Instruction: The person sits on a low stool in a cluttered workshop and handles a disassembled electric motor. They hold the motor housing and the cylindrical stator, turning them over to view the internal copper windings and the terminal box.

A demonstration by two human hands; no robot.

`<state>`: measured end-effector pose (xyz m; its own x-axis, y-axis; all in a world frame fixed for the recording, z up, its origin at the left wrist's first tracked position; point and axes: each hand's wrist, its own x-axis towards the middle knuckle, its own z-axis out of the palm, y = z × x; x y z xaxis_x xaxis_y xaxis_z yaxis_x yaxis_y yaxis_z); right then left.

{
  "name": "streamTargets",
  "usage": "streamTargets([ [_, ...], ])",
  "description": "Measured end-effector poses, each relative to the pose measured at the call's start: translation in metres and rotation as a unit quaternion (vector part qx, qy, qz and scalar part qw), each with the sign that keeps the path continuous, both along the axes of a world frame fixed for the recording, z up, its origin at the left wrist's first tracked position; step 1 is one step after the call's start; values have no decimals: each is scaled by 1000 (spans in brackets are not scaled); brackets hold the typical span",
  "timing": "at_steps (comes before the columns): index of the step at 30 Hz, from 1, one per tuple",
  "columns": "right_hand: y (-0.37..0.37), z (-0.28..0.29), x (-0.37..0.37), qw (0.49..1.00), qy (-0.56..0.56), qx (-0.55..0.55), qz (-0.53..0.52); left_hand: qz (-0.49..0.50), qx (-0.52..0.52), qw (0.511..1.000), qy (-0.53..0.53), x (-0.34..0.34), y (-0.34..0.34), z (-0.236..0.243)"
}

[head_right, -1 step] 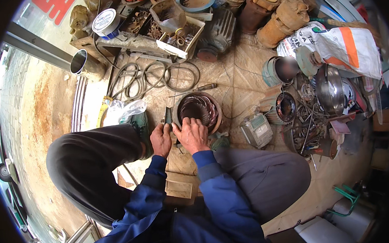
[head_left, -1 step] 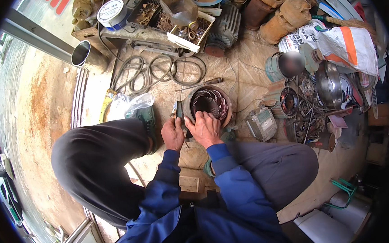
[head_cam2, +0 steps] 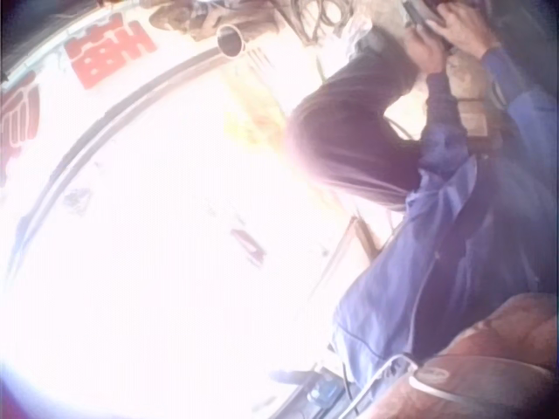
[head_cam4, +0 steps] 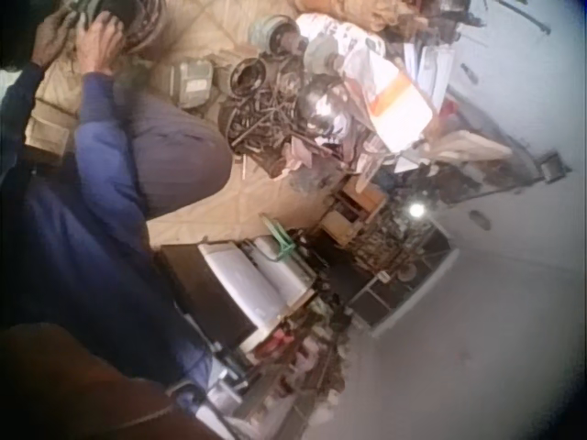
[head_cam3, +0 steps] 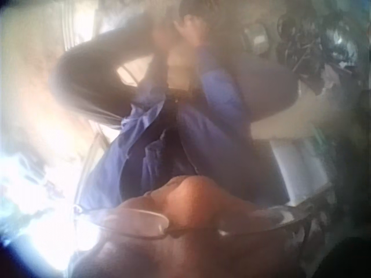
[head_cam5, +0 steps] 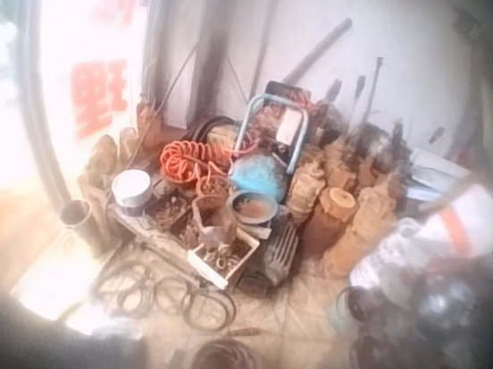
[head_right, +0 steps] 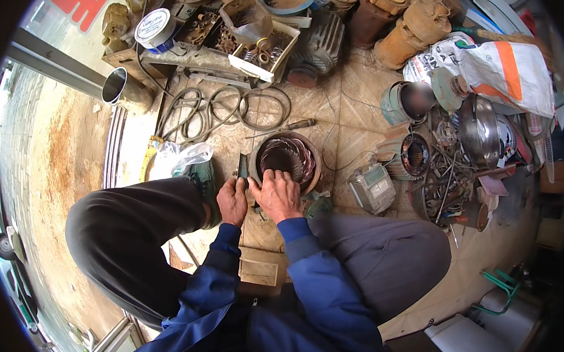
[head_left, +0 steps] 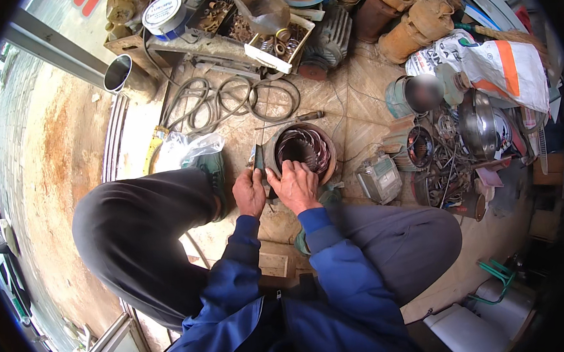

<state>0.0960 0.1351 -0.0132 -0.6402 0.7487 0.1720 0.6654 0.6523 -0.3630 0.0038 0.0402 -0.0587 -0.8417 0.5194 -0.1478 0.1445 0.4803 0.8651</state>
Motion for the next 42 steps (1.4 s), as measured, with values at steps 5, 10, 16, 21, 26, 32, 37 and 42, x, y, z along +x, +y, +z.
streamTargets([
  [5, -27, -20, -7, 999, -33, 29, 19, 49, 20, 997, -57, 2, -20, -30],
  [10, -38, -31, -17, 998, -38, 51, 17, 67, 37, 995, -69, -4, -29, -45],
  [16, -38, -20, -17, 998, -58, -6, 7, 87, 43, 987, -131, -1, -28, -55],
  [21, 10, 16, -2, 991, 108, -34, -72, 230, 83, 960, -132, -22, -31, -63],
  [26, 84, -11, 55, 893, 138, -230, -361, 132, -7, 991, 27, -14, 11, -9],
  [32, 68, -32, 55, 841, 183, -419, -289, 7, -160, 983, 90, 13, 28, -1],
  [37, 76, -42, 47, 853, 183, -448, -198, 19, -125, 988, 87, 9, 27, -7],
  [42, 72, -43, 44, 829, 217, -474, -201, 19, -90, 993, 69, 8, 19, -16],
])
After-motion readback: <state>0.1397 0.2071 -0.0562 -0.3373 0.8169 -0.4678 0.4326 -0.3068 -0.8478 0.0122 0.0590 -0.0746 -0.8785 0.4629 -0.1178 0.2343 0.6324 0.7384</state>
